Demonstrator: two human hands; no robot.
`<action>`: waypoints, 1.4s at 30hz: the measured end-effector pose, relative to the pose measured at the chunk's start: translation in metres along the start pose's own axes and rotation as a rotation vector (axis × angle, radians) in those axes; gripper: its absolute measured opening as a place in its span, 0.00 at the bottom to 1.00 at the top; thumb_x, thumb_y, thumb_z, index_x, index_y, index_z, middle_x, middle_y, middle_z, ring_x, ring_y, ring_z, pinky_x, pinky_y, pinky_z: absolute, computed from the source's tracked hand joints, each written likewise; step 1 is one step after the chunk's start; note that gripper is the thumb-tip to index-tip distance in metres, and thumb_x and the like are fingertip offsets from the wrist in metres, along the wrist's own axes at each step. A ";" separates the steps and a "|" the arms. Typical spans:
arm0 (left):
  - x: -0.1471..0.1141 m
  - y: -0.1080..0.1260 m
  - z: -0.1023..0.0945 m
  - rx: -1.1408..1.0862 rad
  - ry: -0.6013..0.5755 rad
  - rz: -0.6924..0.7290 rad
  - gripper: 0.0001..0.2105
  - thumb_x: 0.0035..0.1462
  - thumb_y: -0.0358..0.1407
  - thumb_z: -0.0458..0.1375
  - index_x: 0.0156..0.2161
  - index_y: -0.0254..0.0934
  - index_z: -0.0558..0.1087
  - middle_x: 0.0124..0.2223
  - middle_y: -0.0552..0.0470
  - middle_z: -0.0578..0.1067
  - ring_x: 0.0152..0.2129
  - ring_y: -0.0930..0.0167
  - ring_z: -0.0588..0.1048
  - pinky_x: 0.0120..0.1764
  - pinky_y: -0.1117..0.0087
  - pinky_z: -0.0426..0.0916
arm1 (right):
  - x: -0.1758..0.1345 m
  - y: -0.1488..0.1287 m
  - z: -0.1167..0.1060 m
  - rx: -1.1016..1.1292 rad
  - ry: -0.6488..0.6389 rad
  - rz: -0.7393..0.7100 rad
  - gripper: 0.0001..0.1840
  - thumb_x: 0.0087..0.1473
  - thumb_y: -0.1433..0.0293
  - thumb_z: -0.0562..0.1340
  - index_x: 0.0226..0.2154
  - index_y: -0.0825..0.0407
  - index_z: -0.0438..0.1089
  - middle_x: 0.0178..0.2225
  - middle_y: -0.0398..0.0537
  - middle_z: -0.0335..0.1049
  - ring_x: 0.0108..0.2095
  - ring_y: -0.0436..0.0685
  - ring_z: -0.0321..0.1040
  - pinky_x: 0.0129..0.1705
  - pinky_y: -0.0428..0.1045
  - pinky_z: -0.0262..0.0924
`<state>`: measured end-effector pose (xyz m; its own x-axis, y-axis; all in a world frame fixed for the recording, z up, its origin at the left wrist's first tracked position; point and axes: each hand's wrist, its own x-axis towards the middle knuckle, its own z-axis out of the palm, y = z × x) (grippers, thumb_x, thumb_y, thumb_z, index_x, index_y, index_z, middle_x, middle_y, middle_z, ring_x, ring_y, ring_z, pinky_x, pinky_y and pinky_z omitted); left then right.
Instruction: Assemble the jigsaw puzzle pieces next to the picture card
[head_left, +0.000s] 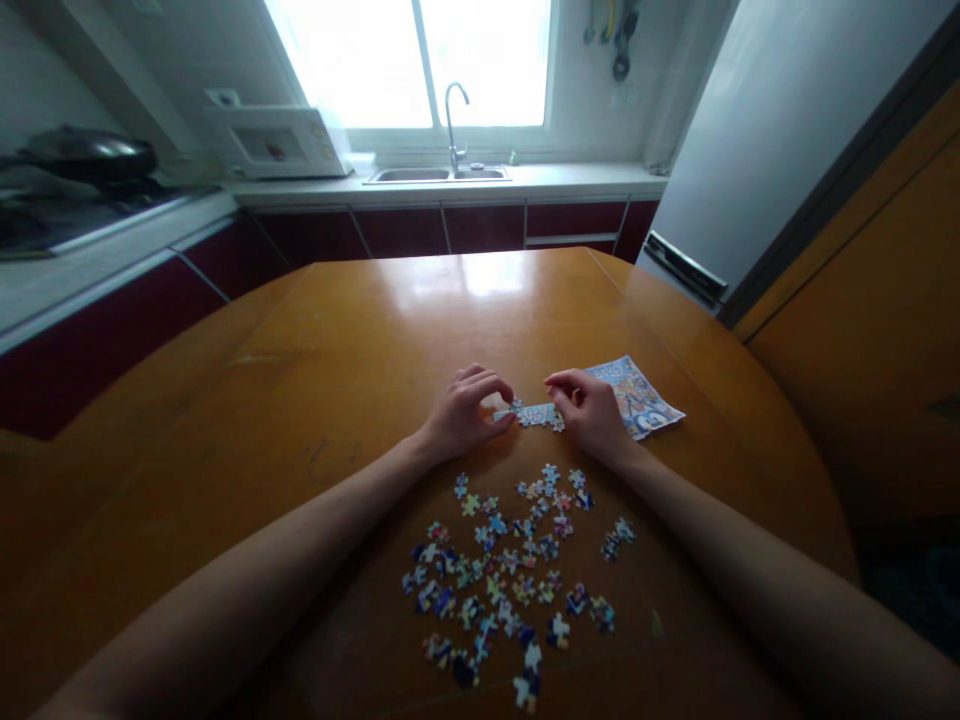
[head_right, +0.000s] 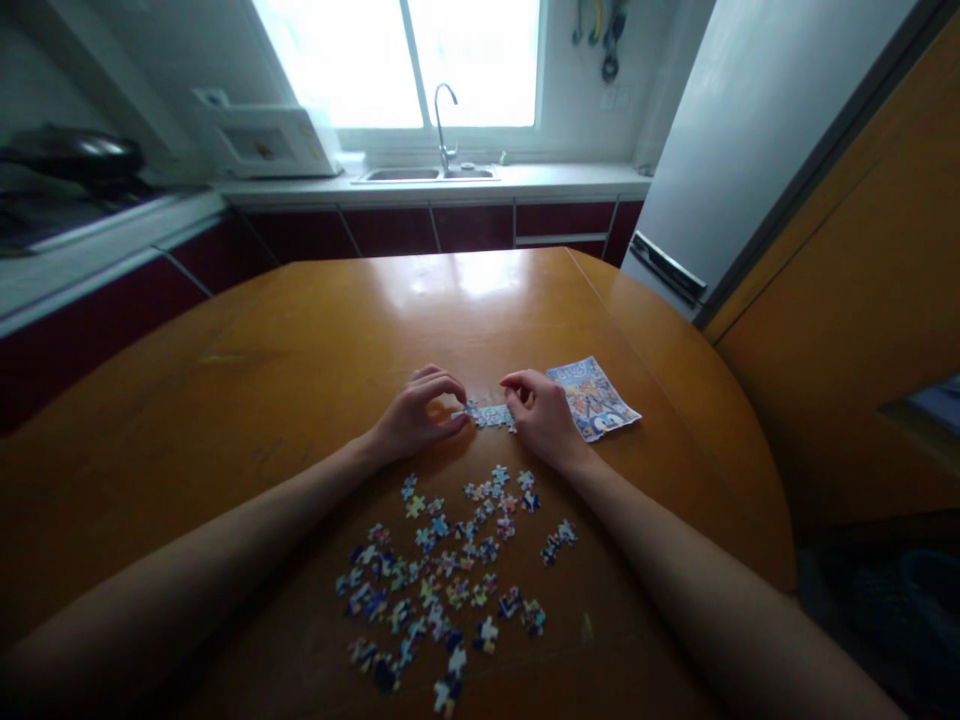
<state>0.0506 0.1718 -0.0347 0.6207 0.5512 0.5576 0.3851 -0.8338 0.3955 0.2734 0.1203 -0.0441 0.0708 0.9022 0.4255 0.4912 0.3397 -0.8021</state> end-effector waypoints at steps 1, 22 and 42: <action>0.000 0.001 0.000 0.000 0.014 -0.006 0.05 0.54 0.34 0.64 0.36 0.39 0.73 0.35 0.53 0.77 0.37 0.66 0.72 0.44 0.64 0.66 | -0.001 -0.003 0.000 -0.012 -0.029 -0.040 0.07 0.55 0.70 0.62 0.36 0.51 0.76 0.33 0.48 0.77 0.32 0.56 0.70 0.37 0.51 0.64; 0.000 0.002 0.003 -0.019 0.003 0.083 0.08 0.59 0.41 0.64 0.42 0.43 0.78 0.36 0.53 0.80 0.36 0.68 0.73 0.43 0.64 0.66 | -0.010 -0.017 0.009 0.100 -0.156 -0.062 0.04 0.57 0.69 0.62 0.34 0.48 0.74 0.31 0.44 0.76 0.32 0.54 0.71 0.36 0.50 0.65; -0.004 -0.001 0.000 0.062 -0.122 -0.059 0.15 0.46 0.50 0.71 0.34 0.43 0.79 0.36 0.52 0.76 0.38 0.64 0.71 0.43 0.63 0.63 | -0.003 -0.001 0.006 0.060 0.035 0.033 0.07 0.57 0.71 0.60 0.35 0.51 0.74 0.34 0.48 0.77 0.33 0.56 0.72 0.35 0.50 0.63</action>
<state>0.0473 0.1707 -0.0375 0.6723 0.5950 0.4405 0.4628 -0.8022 0.3772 0.2669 0.1185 -0.0470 0.1169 0.9039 0.4115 0.4353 0.3258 -0.8393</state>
